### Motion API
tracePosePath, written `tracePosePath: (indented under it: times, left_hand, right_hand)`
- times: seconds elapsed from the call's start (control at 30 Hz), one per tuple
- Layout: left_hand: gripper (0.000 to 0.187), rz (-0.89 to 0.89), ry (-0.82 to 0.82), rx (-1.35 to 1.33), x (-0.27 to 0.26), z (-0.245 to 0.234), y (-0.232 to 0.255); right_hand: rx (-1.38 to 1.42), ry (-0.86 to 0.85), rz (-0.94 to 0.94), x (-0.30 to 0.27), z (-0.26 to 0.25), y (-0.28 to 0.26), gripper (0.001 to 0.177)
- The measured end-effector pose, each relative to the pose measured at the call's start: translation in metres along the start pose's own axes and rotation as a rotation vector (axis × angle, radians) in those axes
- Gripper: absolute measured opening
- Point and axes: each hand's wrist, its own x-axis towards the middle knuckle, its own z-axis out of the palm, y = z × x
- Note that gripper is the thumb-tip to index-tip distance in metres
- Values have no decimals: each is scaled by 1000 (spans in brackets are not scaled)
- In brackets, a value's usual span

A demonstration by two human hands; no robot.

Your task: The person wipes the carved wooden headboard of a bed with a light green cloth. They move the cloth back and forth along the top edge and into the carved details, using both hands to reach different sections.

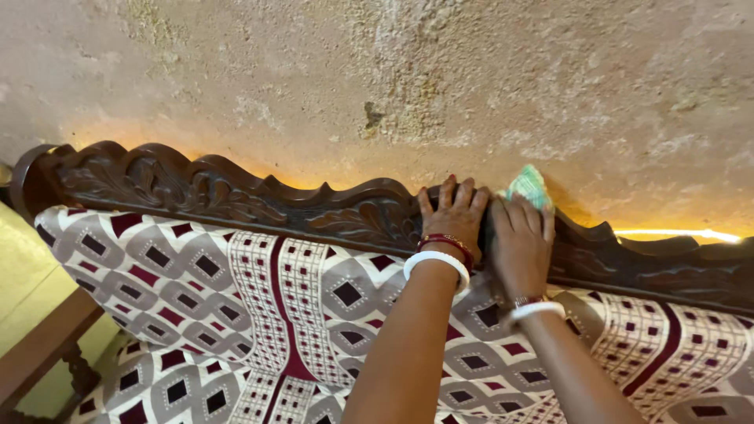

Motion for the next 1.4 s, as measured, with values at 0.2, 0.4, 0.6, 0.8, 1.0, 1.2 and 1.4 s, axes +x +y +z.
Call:
tracePosePath:
  times: [0.2,0.4,0.6,0.8,1.0,1.2,1.4]
  left_hand:
    - [116,126,153,-234,6,6,-43]
    - [108,166,211,-311,17,26,-57]
    - [93,168,116,99,32,32,-72]
    - [102,-34,15,48,-9,-5,-130]
    - [115,-16,-4,-55,-23,-36,-133]
    - [110,-3,27,-56,-23,-35,-135]
    - [114,-14,-84,-93,-20,-39,-138]
  right_hand:
    - [376,34,184,12,-26,-9,46]
    - [565,71,191,36,5,-45,34]
    - [281,-419,424,90,43,-18,24]
    - [-112,132,80,30,19,-110,30]
    - [-75,-309,52,83,26,-111,19]
    - [-165,-593,63,105,32,-111,21]
    - [88,51,-112,39,22,-110,36]
